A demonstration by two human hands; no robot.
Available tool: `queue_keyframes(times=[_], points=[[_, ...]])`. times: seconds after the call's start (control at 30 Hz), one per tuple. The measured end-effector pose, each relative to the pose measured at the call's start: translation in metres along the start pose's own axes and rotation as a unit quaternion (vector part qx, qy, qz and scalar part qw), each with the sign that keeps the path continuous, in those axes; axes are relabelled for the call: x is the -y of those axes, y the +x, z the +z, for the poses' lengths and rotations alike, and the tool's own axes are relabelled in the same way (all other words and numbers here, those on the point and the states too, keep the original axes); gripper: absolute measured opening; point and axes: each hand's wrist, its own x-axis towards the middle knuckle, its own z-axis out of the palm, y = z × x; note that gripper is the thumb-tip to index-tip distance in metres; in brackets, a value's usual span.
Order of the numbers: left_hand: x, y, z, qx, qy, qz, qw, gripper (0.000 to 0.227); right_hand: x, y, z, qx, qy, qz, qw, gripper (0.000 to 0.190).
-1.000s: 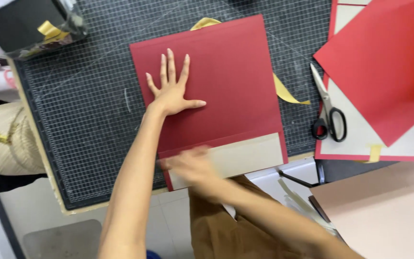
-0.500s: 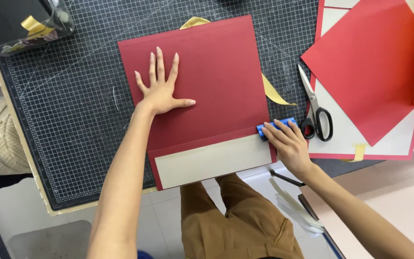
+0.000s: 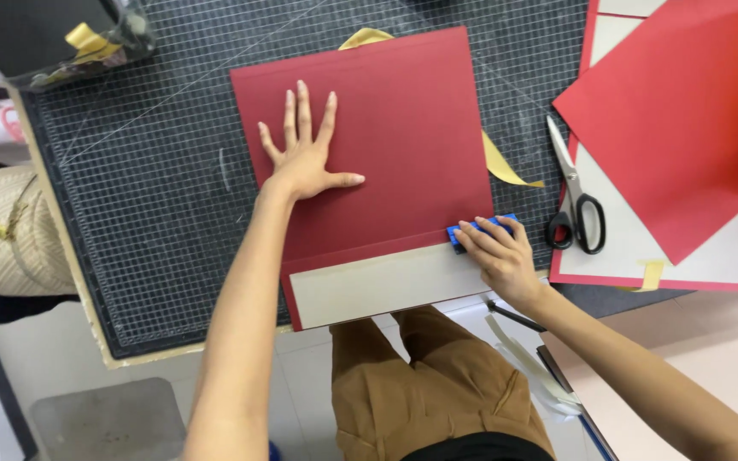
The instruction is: Assembling a red cardboard folder by applying glue, attaching a ribbon, and smoothing the surface with a squeegee
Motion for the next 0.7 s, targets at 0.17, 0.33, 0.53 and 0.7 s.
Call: queue_keyframes(times=[0.17,0.33,0.53,0.7], points=[[0.003,0.004,0.003,0.01,0.022,-0.004,1.0,0.132,0.04,0.024,0.015,0.012,-0.008,-0.048,0.999,0.046],[0.01,0.01,0.012,-0.007,0.039,0.003,0.999,0.133,0.082,0.05,0.034,-0.013,0.0,-0.069,0.998,0.042],[0.01,0.009,0.012,-0.005,0.033,0.012,0.999,0.132,0.127,0.072,0.054,-0.029,-0.017,-0.074,0.997,0.043],[0.01,0.009,0.011,0.001,0.035,0.007,0.999,0.131,0.159,0.09,0.072,-0.046,-0.001,-0.078,0.996,0.038]])
